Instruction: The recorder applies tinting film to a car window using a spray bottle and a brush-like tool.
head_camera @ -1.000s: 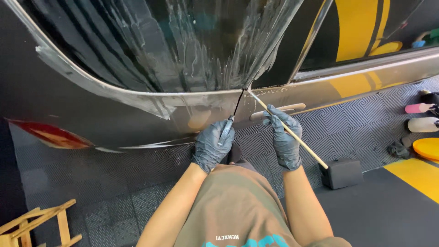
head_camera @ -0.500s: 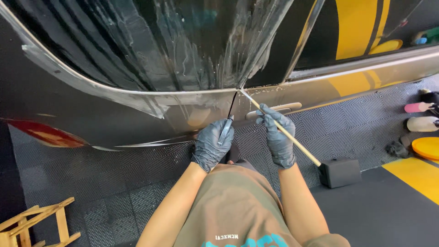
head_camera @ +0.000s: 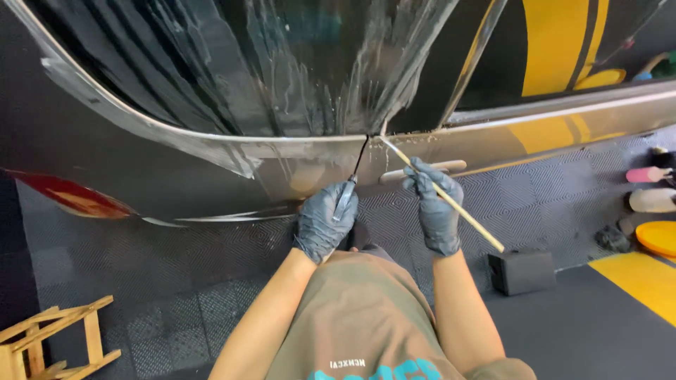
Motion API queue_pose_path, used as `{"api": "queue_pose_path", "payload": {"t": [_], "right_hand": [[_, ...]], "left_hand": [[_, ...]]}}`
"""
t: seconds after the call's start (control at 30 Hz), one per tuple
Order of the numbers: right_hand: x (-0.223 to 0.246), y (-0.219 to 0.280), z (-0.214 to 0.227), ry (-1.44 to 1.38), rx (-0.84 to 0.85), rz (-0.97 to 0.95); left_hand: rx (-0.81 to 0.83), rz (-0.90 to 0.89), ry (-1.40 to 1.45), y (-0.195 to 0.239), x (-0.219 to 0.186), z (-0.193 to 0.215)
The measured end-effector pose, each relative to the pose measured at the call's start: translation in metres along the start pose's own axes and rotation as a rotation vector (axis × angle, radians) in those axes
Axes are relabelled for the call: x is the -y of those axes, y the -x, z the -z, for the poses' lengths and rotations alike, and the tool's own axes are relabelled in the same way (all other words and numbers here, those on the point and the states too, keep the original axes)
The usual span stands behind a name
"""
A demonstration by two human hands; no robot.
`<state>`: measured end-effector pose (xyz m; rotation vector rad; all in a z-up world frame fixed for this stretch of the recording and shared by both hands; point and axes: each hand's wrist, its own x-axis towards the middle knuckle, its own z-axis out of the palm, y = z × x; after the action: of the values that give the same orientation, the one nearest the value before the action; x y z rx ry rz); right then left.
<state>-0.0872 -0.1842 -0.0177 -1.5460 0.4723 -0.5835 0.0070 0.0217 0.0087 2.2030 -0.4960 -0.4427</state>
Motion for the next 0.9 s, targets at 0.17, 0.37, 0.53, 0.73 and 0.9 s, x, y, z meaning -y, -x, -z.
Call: {"api": "queue_pose_path", "payload": {"t": [0.17,0.37,0.53,0.73,0.9], "right_hand": [[-0.009,-0.010,0.023,-0.111,-0.051,-0.062],[-0.022,-0.013,0.031,-0.147,0.008,-0.070],[-0.009,-0.013,0.026,-0.139,0.027,-0.123],[-0.031,-0.026,0.043,-0.178,0.041,-0.068],[-0.011,-0.024,0.030,-0.137,0.130,-0.070]], "left_hand": [[-0.061,-0.116,0.042,-0.004,0.010,-0.003],[-0.077,-0.096,0.060,-0.007,0.003,-0.002],[-0.055,0.017,0.112,-0.012,0.001,-0.007],[-0.131,-0.049,0.054,-0.018,0.004,-0.011],[-0.114,-0.078,-0.065,-0.014,0.004,-0.017]]}}
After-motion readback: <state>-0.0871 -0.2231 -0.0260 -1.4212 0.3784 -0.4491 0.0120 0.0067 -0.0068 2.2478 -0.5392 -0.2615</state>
